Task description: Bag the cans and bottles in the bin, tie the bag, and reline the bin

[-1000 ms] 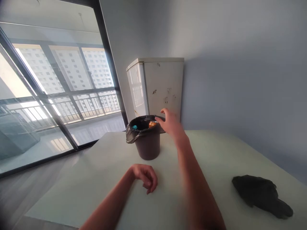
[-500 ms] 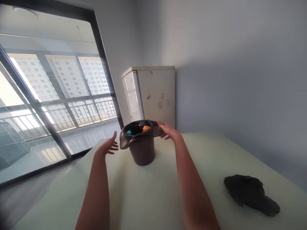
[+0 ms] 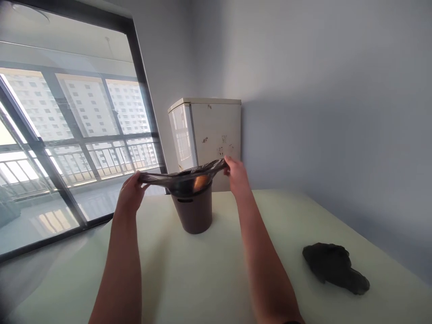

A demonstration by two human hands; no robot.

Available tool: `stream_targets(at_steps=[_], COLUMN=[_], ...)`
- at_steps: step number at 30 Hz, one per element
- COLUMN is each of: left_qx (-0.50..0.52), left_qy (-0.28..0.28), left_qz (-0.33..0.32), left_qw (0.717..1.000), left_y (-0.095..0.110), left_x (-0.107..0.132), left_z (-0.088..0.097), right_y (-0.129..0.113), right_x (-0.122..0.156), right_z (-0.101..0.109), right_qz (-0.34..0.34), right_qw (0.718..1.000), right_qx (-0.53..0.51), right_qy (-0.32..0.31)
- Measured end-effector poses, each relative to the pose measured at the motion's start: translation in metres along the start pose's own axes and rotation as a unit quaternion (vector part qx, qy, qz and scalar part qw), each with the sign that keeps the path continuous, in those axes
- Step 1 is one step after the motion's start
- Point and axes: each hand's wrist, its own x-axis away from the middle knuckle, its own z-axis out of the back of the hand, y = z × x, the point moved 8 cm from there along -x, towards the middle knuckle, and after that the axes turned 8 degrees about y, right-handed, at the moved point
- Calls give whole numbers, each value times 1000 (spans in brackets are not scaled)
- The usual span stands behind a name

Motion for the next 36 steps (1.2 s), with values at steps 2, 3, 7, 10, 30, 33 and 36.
stream_targets(at_steps=[2,3,7,10,30,33,36], left_qx=[91,142,291,334,167,79,38], left_qy=[-12,-27,-40,-52,-182,-212,-211], left_qz=[1,4,26,68,-3,28,37], left_qw=[996,990,955,939,969,974,976], left_y=[13,19,41,49,98,92,89], left_x=[4,7,18,26,70,78,82], left_z=[-6,-11,-26,-37,-54,-57,-58], right_y=[-12,-18,-34,-38,-57,-39,-29], right_x=[3,4,16,26,100,108,111], right_z=[8,10,5,-5,-84,-99,-106], right_qz=[28,35,29,-21,-9,-13,-17], right_qw=[999,999,998,978,959,960,961], right_qx=[7,9,-48,-206,-135,-62,-19], right_qy=[25,32,-1,-24,-248,-272,-277])
